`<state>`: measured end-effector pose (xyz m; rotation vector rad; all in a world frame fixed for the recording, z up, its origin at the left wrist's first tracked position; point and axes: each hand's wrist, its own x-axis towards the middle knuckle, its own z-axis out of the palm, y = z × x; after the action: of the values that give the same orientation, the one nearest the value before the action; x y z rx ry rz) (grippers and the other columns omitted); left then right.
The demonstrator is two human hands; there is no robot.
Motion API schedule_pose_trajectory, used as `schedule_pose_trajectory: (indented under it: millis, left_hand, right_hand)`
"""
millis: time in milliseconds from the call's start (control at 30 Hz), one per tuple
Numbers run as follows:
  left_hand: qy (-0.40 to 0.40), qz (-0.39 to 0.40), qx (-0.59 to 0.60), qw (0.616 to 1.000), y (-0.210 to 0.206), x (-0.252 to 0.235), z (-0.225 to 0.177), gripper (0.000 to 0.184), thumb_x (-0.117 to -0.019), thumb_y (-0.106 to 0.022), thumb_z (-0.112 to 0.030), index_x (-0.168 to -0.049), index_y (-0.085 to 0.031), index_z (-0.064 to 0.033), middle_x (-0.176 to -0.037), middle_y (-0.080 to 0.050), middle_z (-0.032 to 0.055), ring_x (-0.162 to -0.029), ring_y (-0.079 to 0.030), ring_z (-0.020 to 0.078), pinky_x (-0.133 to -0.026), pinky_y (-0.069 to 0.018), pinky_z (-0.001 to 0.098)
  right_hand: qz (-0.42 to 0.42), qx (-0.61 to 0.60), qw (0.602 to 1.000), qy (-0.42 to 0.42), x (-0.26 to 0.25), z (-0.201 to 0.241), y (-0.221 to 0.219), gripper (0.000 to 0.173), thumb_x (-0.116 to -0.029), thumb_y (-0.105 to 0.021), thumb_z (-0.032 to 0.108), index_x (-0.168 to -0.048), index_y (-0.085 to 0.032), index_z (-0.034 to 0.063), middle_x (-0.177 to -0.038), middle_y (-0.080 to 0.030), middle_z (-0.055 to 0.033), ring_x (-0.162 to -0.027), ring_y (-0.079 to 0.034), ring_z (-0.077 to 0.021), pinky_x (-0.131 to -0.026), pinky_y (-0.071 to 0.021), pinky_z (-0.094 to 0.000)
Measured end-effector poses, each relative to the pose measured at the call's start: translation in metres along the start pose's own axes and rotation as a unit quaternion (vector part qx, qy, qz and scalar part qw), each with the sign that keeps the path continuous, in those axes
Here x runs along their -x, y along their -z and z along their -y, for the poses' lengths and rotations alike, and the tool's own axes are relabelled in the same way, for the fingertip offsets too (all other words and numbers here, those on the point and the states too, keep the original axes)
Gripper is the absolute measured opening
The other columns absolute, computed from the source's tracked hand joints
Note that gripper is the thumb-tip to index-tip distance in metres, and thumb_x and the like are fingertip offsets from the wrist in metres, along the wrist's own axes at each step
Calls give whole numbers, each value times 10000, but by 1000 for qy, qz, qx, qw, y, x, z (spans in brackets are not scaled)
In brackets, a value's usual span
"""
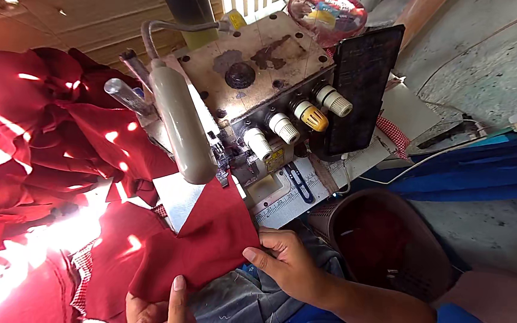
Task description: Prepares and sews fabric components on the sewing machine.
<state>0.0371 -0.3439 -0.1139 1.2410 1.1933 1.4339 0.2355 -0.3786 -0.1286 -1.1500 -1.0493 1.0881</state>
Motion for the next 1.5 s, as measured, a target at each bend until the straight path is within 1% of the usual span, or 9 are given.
schedule_pose_trajectory:
  millis: [167,267,400,467,667,767,900,1267,1500]
  left_hand:
    - [-69,5,-68,995,3,0,8,604,-938,-639,4,-1433,-294,41,-1316,-606,-46,-1204,-615,35,-1043,-525,248]
    - [-12,0,-98,995,9,-6,15,694,-937,-573,5,-1499,-171,69,-1186,-644,-19,-859,-699,34,-681,-616,210]
    - [-82,-19,-152,985,12,-8,14,814,-956,-632,-114,-1524,-92,106,-1468,-444,110,-1238,-588,101,-948,-559,255]
    - [-136,-28,-184,973,4,-12,9,783,-950,-635,-152,-1515,-157,104,-1490,-414,134,-1314,-529,119,-990,-531,257]
    - [-255,81,-236,934,-19,-26,-8,373,-988,-632,-284,-1354,-598,-222,-1416,-551,-97,-1356,-506,105,-1099,-464,322]
    - [-311,163,-281,893,-39,-38,-10,332,-1030,-562,-365,-1301,-656,-198,-1426,-588,-41,-1400,-489,172,-1187,-391,402]
    - [-355,165,-325,861,-53,-53,6,351,-1039,-545,-354,-1219,-726,-113,-1261,-718,73,-1257,-612,219,-1106,-424,401]
    - [-348,153,-302,874,-55,-53,8,301,-1019,-570,-295,-1177,-745,-107,-1238,-726,62,-1236,-624,201,-1124,-417,388]
    - [-358,153,-309,868,-55,-53,9,302,-1021,-566,-296,-1173,-740,-101,-1237,-724,63,-1244,-619,198,-1127,-412,383]
  right_hand:
    - [6,-115,988,-104,-5,-4,-3,195,-1023,-625,120,-940,-706,-37,-819,-718,-56,-764,-703,-74,-736,-608,-259]
    - [-13,-129,986,-108,-6,-5,-5,147,-1020,-618,85,-1014,-690,-43,-825,-723,-60,-751,-706,-87,-723,-609,-265]
    - [-29,-131,986,-104,-4,-6,-2,129,-1009,-634,77,-1014,-677,-45,-805,-718,-62,-725,-702,-90,-700,-608,-262]
    - [-30,-102,990,-95,-3,-5,-1,137,-995,-661,91,-968,-698,-38,-801,-726,-55,-723,-703,-70,-695,-607,-238]
    - [-40,-5,999,-22,3,-3,5,189,-950,-740,145,-859,-742,-21,-874,-721,-73,-806,-693,-86,-711,-600,-226]
    - [-41,1,999,-12,2,-1,6,161,-930,-760,130,-867,-750,-18,-901,-728,-79,-843,-698,-87,-742,-601,-218]
    - [-32,-2,999,-16,1,-3,7,165,-937,-754,131,-874,-746,-22,-889,-727,-78,-829,-701,-92,-738,-607,-233]
    - [-230,336,906,118,-2,10,97,524,-1044,-578,209,-1475,-482,-72,-732,-631,21,-581,-536,4,-530,-482,-171]
    - [-268,390,878,71,-9,8,117,672,-1049,-583,302,-1561,-348,-65,-658,-544,53,-536,-473,0,-495,-438,-176]
